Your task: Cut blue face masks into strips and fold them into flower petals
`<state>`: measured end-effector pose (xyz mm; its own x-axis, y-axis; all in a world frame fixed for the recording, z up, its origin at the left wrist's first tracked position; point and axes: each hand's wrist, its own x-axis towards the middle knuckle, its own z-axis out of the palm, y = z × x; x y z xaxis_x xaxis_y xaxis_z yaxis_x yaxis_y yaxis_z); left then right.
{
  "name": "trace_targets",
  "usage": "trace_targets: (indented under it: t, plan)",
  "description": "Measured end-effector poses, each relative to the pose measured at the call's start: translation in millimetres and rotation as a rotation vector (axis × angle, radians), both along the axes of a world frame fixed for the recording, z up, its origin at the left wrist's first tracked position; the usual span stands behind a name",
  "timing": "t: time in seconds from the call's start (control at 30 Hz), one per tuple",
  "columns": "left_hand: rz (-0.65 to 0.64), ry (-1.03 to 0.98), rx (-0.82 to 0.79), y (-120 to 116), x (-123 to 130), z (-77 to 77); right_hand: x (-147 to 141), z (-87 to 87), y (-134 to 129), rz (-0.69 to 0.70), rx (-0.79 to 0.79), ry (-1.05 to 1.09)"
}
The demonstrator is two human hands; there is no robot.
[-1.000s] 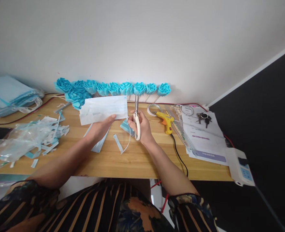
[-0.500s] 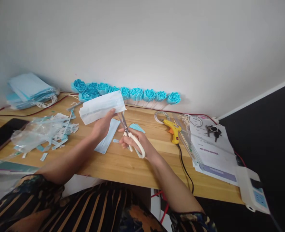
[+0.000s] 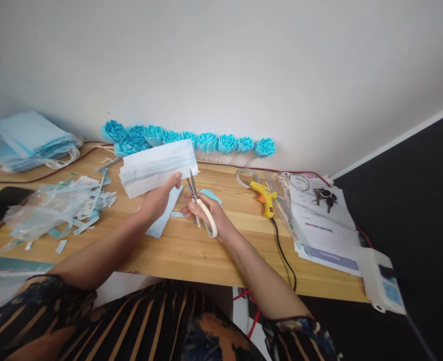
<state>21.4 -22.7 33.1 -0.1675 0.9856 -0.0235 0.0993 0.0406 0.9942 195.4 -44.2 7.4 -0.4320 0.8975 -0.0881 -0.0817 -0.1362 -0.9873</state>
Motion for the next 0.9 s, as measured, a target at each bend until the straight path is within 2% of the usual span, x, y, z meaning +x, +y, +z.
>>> trace_targets:
  t: [0.2, 0.4, 0.57, 0.73, 0.9]
  plan:
    - [0.025, 0.003, -0.026, -3, 5, -1.8, 4, -0.5, 5, -0.091, 0.066, -0.049]
    - [0.006, -0.011, -0.008, -3, 5, -6.5, 7, -6.3, 9, -0.094, 0.138, -0.078]
    - [0.003, 0.000, -0.063, -5, 4, -5.9, 6, 0.0, 7, -0.131, 0.160, -0.084]
    - [-0.015, -0.014, -0.012, -4, 5, -6.7, 4, 8.0, 4, -0.140, 0.150, -0.094]
    - [0.006, -0.008, -0.027, -6, 6, -5.9, 4, 12.9, 1, -0.113, 0.168, -0.093]
